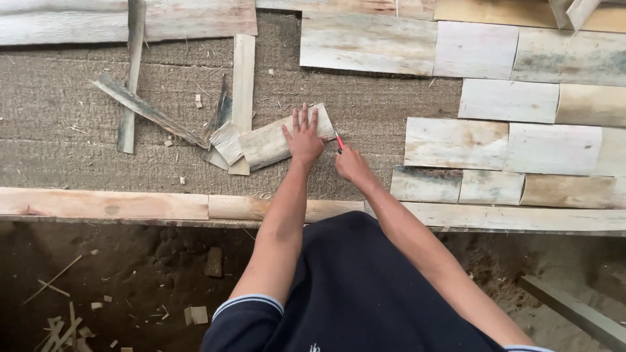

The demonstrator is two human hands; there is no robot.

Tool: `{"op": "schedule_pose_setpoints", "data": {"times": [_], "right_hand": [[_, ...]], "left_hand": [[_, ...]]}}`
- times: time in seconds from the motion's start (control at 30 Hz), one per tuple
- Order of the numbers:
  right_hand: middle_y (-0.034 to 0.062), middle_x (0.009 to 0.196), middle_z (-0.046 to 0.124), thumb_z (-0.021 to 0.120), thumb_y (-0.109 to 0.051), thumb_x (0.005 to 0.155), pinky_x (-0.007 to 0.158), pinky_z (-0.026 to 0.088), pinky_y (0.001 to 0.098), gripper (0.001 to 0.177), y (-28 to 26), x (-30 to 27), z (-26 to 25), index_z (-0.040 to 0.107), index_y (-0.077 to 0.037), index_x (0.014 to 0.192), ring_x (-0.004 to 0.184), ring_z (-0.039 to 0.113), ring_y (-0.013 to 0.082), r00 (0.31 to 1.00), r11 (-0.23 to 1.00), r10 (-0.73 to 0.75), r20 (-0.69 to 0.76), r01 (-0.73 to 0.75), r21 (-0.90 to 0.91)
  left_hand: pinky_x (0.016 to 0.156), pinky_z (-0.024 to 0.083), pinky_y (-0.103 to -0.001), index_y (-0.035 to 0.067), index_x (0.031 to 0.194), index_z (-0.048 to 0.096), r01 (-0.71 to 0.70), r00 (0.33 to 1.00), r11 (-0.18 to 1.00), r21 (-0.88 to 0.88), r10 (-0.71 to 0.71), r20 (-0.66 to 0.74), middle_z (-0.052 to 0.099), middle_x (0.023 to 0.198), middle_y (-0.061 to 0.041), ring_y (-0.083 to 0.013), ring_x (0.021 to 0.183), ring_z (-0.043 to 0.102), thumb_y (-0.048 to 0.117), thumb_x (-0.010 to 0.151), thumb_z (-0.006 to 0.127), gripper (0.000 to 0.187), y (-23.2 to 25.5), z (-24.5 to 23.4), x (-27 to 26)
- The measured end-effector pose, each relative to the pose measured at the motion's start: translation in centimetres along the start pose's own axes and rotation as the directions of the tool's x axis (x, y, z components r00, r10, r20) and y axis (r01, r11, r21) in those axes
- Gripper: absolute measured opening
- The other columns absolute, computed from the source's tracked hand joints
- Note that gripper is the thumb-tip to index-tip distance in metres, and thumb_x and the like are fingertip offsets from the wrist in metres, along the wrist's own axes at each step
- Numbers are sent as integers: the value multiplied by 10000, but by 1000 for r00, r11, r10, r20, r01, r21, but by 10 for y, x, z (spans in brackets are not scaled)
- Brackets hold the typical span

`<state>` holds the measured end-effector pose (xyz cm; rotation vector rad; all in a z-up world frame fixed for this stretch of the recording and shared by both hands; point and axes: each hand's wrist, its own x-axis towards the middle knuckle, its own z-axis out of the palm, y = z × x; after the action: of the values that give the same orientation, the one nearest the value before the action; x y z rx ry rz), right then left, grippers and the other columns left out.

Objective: The person uses a red utility knife to cut small pieces of wood on a workbench. They measure and mark a longer plank, then cut it into smaller sections, placing the finished pieces into a growing stack.

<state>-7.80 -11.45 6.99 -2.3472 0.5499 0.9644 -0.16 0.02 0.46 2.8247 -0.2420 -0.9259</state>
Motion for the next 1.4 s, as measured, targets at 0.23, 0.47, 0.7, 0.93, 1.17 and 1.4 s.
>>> {"op": "schedule_pose_setpoints", "data": {"times": [0.23,0.47,0.7,0.93,1.17,1.4], "right_hand": [[374,1148,671,423,-332,1023,910,549,613,448,-1,-12,-4,516,57,1223,1127,655,536,1000,1000,-18,6,18,22],[400,1191,647,410,-256,1033,944,519,641,453,8,-26,-2,474,106,1298,1164,630,552,1000,998,-24,18,22,57],[349,1202,670,454,-372,1019,966,512,610,480,28,-17,1,557,24,1271,1204,617,518,996,990,-67,58,60,129],[314,1107,662,455,-537,1017,895,481,573,536,86,2,24,609,-47,1169,1137,630,512,996,938,-42,-74,64,340],[181,1081,637,640,-461,952,865,548,501,422,93,18,18,620,-70,1111,1058,674,420,926,994,-78,-370,99,37],[179,1223,675,841,-325,853,1046,503,480,515,58,26,-7,681,-104,1290,1187,644,400,825,840,-448,-345,520,154]], "left_hand": [[1226,26,-705,330,1674,25,17,1000,1000,-5,-17,1,-118,1737,44,-255,1588,-151,552,1005,572,892,2,-1,0],[1217,21,-723,315,1675,27,11,1000,1000,-15,-11,18,-124,1736,37,-259,1588,-150,535,1014,557,875,6,-4,-7],[1213,31,-728,316,1674,20,9,1000,1000,6,-9,-1,-129,1735,30,-269,1587,-148,538,1010,563,887,2,-5,-4],[1205,123,-743,265,1677,127,-70,995,998,-11,69,-71,-47,1747,-9,-294,1603,-37,522,963,665,930,-3,0,-7],[1118,276,-749,175,1618,314,-161,960,986,48,168,-225,229,1667,-88,-356,1524,223,503,736,883,1099,-10,0,-7],[1031,348,-602,216,1592,377,-346,887,938,9,330,-324,316,1544,-54,-312,1400,303,551,632,907,1146,-36,3,-8]]}}
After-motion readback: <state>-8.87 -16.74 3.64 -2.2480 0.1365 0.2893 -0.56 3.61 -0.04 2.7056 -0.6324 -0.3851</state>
